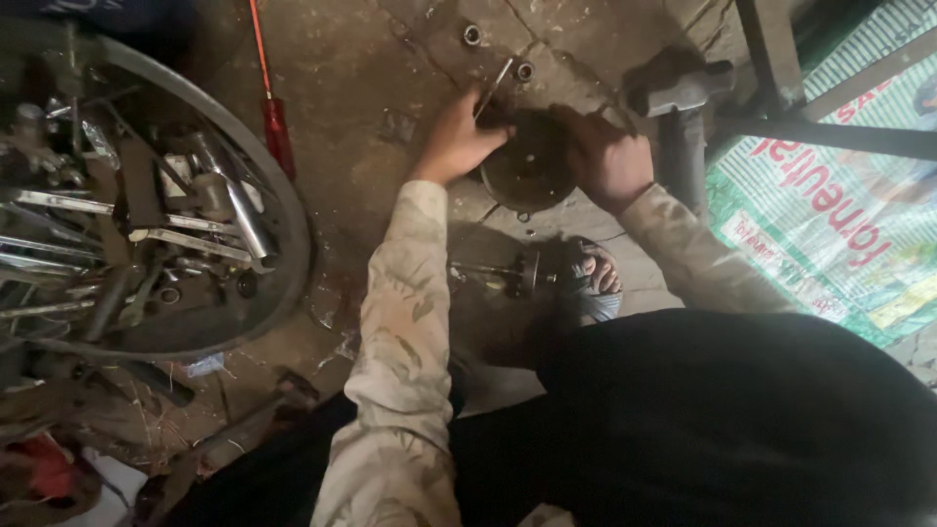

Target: The person uses a hammer and a metal rod to drive a pin into a circular mechanical part. They repeatedly strike the pin, inspect the part, and handle other small components on the floor.

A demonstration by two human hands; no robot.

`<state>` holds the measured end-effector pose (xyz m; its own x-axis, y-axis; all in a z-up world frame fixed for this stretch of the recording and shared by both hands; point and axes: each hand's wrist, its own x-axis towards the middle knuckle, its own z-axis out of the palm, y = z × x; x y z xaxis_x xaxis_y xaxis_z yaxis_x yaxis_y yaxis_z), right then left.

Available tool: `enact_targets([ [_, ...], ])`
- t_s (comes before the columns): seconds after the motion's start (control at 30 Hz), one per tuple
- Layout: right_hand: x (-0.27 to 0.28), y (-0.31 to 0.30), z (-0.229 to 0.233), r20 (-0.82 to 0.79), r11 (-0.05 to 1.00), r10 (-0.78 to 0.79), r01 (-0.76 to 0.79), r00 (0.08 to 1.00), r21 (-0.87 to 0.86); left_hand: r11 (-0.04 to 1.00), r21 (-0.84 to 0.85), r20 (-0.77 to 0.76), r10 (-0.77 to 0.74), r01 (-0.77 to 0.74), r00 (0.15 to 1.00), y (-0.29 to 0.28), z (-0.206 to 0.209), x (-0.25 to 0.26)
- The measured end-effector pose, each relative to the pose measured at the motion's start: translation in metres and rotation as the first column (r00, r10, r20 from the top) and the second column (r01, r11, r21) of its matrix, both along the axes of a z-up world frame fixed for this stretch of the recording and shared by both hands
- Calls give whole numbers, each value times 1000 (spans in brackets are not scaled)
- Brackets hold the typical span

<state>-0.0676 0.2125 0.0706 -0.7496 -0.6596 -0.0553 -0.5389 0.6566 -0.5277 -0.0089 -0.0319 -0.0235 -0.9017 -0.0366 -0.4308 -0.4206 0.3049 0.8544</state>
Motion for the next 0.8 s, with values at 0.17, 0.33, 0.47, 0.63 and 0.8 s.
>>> enact_targets([
  [0.17, -29, -2, -12, -39, 996, -37, 34, 999, -77, 950, -297, 55, 116, -94, 992, 17, 6, -26],
  [0.33, -51, -2, -29, -76, 998, -59, 60, 995, 11, 895, -272, -98, 339, -352, 936, 33, 7, -51],
  [0.47, -53, 1, -47, -84, 992, -71, 61, 994, -110, 862, -275, -94, 416, -425, 905, 36, -3, -58],
  [0.63, -44, 4, -58, -93, 995, -86, 82, 992, -49, 853, -267, -120, 432, -448, 894, 38, -4, -54],
  [0.8, -3, 5, -34, -42, 995, -86, 84, 995, -60, 907, -294, 20, 321, -301, 947, 31, -2, -20],
])
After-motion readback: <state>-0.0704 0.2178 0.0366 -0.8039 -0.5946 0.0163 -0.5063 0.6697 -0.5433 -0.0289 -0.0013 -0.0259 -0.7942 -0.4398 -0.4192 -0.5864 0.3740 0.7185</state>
